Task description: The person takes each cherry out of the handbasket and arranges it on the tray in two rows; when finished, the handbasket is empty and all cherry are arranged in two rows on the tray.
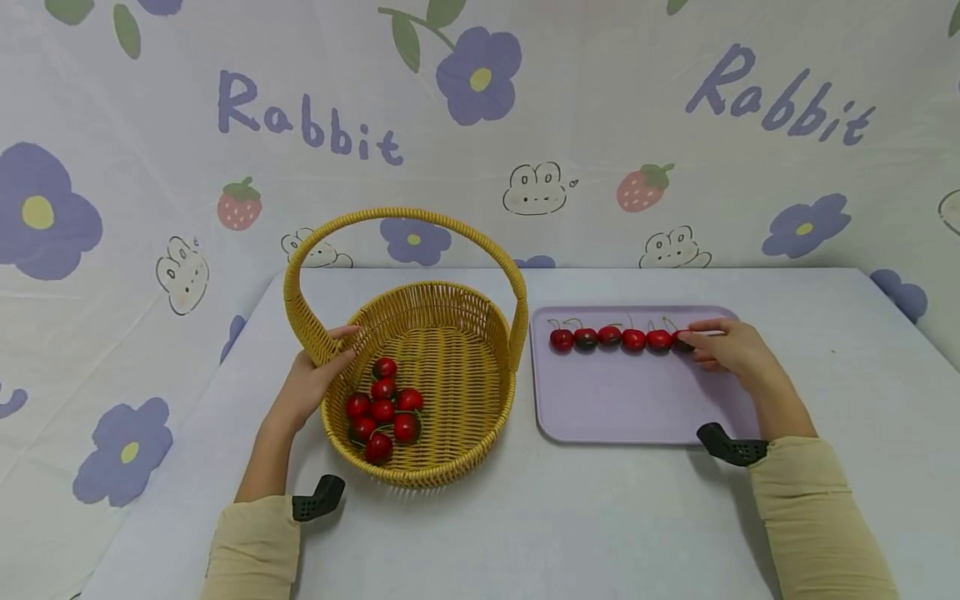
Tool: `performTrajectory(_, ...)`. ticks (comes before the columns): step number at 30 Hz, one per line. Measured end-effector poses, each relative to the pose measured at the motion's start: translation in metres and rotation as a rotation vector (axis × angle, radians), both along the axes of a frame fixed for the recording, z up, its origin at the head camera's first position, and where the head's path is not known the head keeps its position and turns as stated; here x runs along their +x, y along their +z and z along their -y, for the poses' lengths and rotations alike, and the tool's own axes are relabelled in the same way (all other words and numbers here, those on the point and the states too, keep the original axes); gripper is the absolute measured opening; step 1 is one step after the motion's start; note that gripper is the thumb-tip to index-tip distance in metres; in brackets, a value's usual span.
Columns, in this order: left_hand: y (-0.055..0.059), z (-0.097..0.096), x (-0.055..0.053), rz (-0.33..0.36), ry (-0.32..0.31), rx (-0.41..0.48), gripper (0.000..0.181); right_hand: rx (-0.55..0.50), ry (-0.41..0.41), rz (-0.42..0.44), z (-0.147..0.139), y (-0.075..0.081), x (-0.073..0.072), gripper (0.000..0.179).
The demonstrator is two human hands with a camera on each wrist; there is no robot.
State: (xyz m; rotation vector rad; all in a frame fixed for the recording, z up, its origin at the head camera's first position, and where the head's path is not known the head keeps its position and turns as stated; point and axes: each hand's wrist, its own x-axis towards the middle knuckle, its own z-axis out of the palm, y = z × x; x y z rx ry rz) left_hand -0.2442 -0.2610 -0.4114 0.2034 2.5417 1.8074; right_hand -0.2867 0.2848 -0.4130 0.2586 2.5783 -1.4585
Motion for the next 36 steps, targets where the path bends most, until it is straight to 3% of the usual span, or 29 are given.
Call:
performTrajectory(12,0.0,0.0,0.001,-0.003,-0.004,0.005,0.043,-0.116,0.006,0.025,-0.011,0.001,0.001,0.062)
performTrajectory(17,0.0,0.0,0.001,-0.006,-0.008,0.017,0.043,-0.091,0.003,0.02,-0.016,0.01,0.003,0.067)
performTrajectory(25,0.001,0.001,0.001,-0.006,-0.008,0.019,0.042,-0.058,0.054,-0.001,-0.009,0.029,0.009,0.075)
performTrajectory(36,0.0,0.0,0.0,-0.011,-0.013,0.024,0.042,-0.175,0.209,-0.061,0.007,0.049,0.013,0.071)
